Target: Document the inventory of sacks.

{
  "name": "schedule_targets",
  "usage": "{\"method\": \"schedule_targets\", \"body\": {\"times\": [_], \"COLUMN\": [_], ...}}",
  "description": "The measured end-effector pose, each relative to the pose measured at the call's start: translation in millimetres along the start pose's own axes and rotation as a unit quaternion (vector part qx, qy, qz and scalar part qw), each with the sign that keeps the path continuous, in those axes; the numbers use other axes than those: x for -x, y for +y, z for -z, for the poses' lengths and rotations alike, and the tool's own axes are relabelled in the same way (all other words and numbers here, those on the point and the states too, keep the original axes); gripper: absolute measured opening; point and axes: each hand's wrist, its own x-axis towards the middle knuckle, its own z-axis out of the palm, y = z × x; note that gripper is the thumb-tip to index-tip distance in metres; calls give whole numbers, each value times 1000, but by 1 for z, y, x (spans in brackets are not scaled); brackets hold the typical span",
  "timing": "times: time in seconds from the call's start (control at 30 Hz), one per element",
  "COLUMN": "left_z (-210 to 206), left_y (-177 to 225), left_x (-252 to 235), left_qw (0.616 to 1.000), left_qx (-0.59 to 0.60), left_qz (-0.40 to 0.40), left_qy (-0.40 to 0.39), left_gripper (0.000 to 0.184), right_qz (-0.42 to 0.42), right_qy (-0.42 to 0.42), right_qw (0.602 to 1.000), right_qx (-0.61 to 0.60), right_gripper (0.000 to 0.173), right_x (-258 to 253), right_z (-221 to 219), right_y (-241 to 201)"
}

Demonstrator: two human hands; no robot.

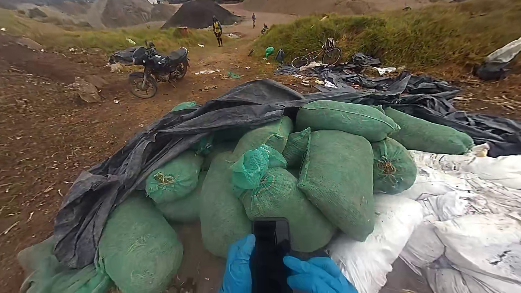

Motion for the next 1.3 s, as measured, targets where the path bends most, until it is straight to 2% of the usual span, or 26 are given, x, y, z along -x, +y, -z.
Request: {"method": "schedule_targets", "body": {"times": [0.17,0.6,0.77,1.3], "left_z": [5,-2,1,7], "left_y": [-14,-8,-10,-11], "left_x": [1,-8,-11,-14], "left_qw": [999,997,998,998], "left_qx": [-11,2,10,27], "left_qz": [-30,-36,-25,-5], "left_qy": [-25,-64,-61,-59], "left_gripper": [48,47,47,49], "right_qz": [-6,2,8,-22], "right_qy": [-27,-71,-41,-11], "right_qw": [999,990,995,997], "right_qx": [35,124,90,66], "right_gripper": [33,43,37,36], "right_x": [-3,-39,-36,-21], "right_z": [3,-5,-1,-4], "right_y": [-1,-9,-7,5]}}
